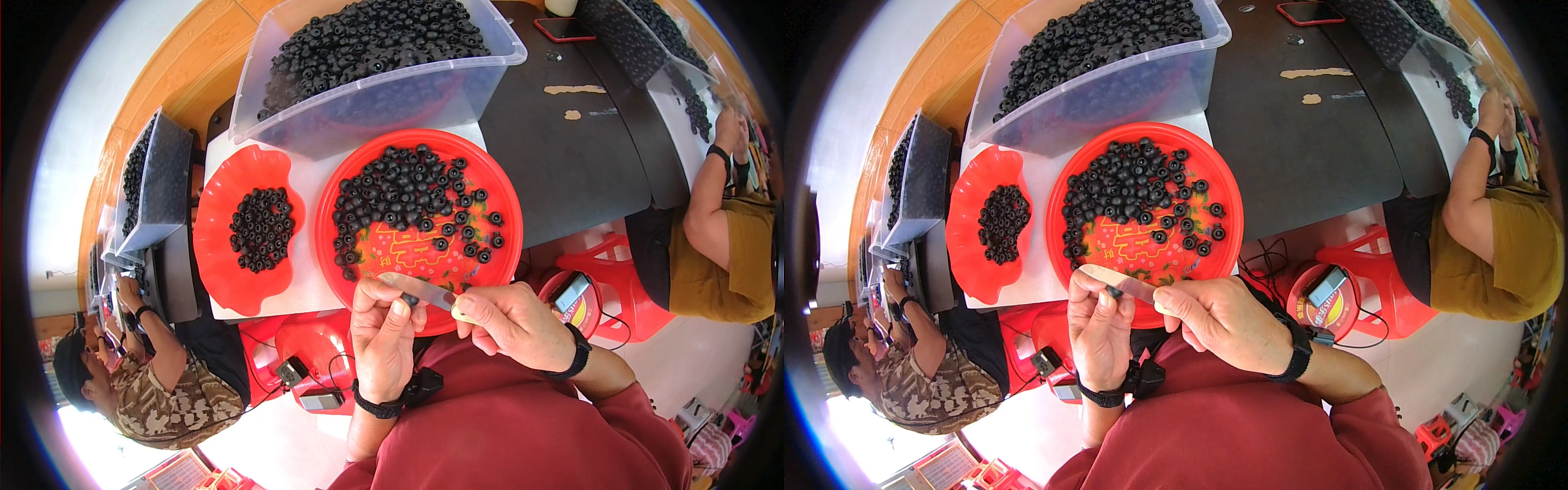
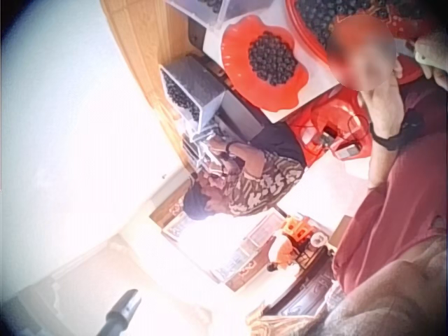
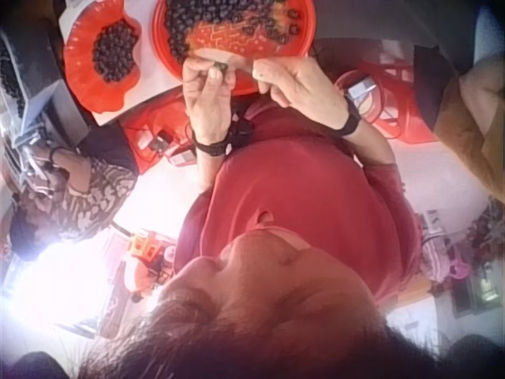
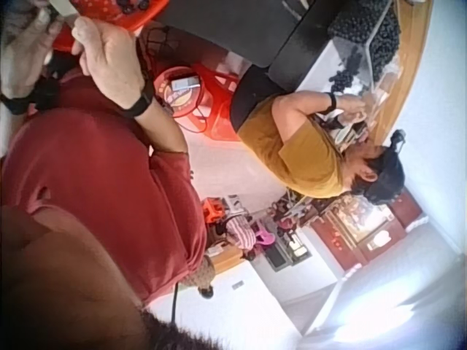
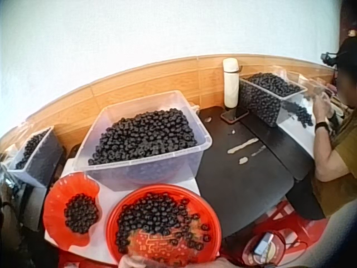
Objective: Peeling and prepping small dark fruits using a paring knife at a table with other workers.
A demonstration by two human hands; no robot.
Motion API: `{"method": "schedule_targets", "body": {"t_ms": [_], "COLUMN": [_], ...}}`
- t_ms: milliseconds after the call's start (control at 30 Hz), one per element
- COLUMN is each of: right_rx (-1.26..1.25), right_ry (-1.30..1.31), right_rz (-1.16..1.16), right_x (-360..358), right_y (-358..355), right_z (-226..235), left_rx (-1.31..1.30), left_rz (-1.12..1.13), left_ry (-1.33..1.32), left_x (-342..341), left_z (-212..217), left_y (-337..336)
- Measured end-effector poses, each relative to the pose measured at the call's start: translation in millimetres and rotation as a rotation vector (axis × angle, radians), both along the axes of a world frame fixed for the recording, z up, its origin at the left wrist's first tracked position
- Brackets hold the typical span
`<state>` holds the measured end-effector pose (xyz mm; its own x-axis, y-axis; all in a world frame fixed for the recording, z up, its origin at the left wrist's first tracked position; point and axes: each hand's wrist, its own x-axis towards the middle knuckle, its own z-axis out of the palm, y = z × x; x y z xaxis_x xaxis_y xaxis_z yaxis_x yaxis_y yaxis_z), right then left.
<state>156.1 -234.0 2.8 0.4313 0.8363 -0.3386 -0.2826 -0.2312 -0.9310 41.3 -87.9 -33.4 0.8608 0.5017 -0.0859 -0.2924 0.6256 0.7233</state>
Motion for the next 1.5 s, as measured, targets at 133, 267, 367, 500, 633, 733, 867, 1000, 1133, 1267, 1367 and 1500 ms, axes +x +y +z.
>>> {"method": "schedule_targets", "body": {"t_ms": [133, 267, 367, 500, 633, 733, 867, 1000, 1133, 1267, 1367, 1500], "right_rx": [-0.011, -0.017, -0.012, -0.024, -0.003, 0.002, 0.048, 0.04, 0.019, 0.055, 0.082, 0.083], "right_ry": [0.02, 0.027, -0.003, -0.009, 0.125, 0.226, 0.314, 0.342, 0.357, 0.375, 0.399, 0.266], "right_rz": [0.017, 0.01, 0.019, 0.02, 0.045, 0.059, 0.073, 0.083, 0.103, 0.144, 0.027, -0.059], "right_x": [-1, 0, -1, -1, 0, 1, 1, 1, 1, -9, -4, 7], "right_y": [0, 1, 0, 0, 3, 5, 7, 9, 12, 16, 10, 7], "right_z": [-1, -3, -5, -7, -11, -9, -12, -15, -12, -12, -4, -7], "left_rx": [0.012, 0.006, 0.016, 0.031, 0.004, 0.001, 0.003, -0.003, 0.025, 0.087, 0.052, 0.065], "left_rz": [-0.017, 0.0, -0.002, -0.008, -0.018, 0.046, 0.038, 0.044, 0.038, 0.033, 0.048, 0.018], "left_ry": [-0.007, 0.005, -0.008, -0.005, -0.029, 0.045, 0.066, 0.029, 0.052, 0.06, 0.046, 0.044], "left_x": [-1, -1, 0, 0, -1, -1, -2, -2, -2, 1, 0, 0], "left_z": [0, 0, 0, -1, -5, -5, -7, -8, -8, -3, -6, -5], "left_y": [1, 0, 0, 0, 2, 0, -1, 1, -2, -2, -1, 2]}}
